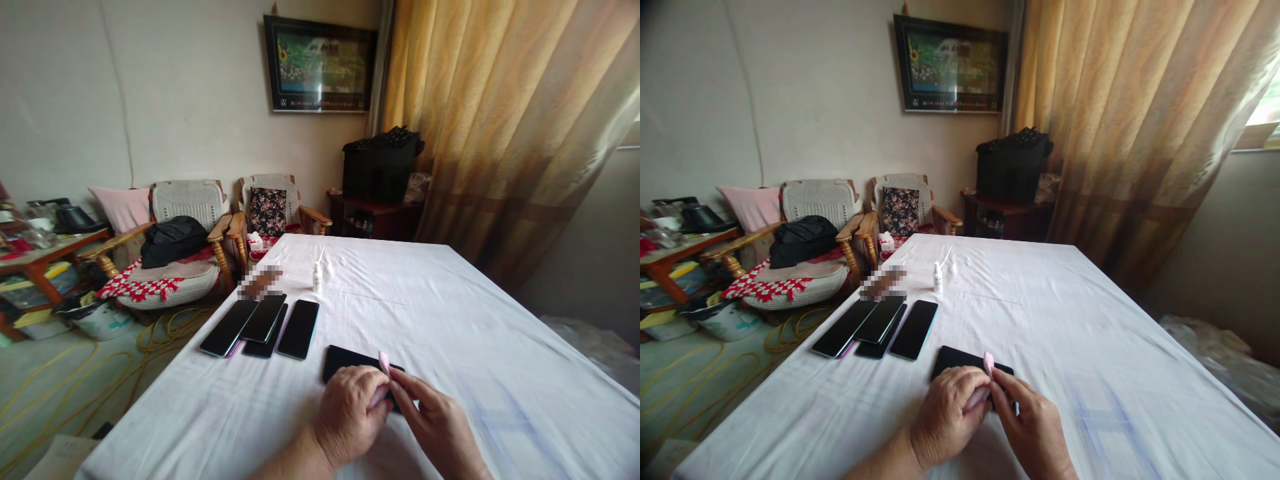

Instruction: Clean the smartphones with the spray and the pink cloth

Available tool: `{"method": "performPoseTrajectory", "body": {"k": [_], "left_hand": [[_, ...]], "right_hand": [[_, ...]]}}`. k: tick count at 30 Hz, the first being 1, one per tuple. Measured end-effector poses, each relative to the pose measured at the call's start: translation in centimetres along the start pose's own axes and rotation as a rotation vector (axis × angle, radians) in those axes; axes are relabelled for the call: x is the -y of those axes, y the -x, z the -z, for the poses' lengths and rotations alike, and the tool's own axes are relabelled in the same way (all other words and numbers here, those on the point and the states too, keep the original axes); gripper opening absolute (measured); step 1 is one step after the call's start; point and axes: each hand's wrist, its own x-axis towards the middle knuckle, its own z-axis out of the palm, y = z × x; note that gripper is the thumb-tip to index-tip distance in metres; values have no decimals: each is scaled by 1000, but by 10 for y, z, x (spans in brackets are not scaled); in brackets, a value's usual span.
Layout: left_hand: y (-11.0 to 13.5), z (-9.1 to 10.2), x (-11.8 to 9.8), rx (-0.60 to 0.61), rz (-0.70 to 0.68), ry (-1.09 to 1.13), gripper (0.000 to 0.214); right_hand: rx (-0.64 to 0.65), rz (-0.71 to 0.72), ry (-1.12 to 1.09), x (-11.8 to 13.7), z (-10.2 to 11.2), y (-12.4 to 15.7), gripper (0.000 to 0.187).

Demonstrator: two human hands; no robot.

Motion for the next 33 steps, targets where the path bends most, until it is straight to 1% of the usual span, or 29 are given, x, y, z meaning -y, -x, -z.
{"method": "performPoseTrajectory", "body": {"k": [2,3,4,6,8,10,13,15,16,18,20,21,23,27,31,33], "left_hand": [[0,2,-2,68,-72,63,46],[0,4,-3,98,-103,96,53],[-1,5,-4,120,-126,130,55],[-2,7,-5,136,-139,197,48],[-3,7,-4,124,-114,250,37],[-4,7,1,101,-74,253,34],[-4,14,14,29,-5,132,35],[-5,23,26,19,14,-51,33],[-5,29,32,36,26,-139,38],[-5,39,45,103,66,-283,55],[-3,46,56,205,111,-373,68],[-2,48,61,253,130,-399,72],[1,51,66,317,171,-435,75],[2,53,73,354,222,-453,72],[0,53,78,358,235,-455,70],[0,52,81,349,223,-460,70]], "right_hand": [[5,-117,-76,-2,4,-2,36],[16,-164,-121,-3,5,-3,39],[28,-202,-166,-3,6,-4,41],[58,-251,-254,-1,6,-6,44],[76,-280,-327,2,5,-8,44],[66,-291,-370,2,6,-11,43],[4,-277,-304,-8,21,-18,38],[-38,-302,-190,-18,39,-24,34],[-38,-313,-118,-23,49,-27,31],[59,-311,54,-28,66,-34,26],[232,-280,164,-28,74,-41,22],[287,-270,190,-27,74,-44,22],[357,-256,210,-24,68,-50,23],[371,-187,231,-27,48,-52,18],[330,-18,176,-38,40,-43,27],[338,71,162,-44,39,-38,30]]}}
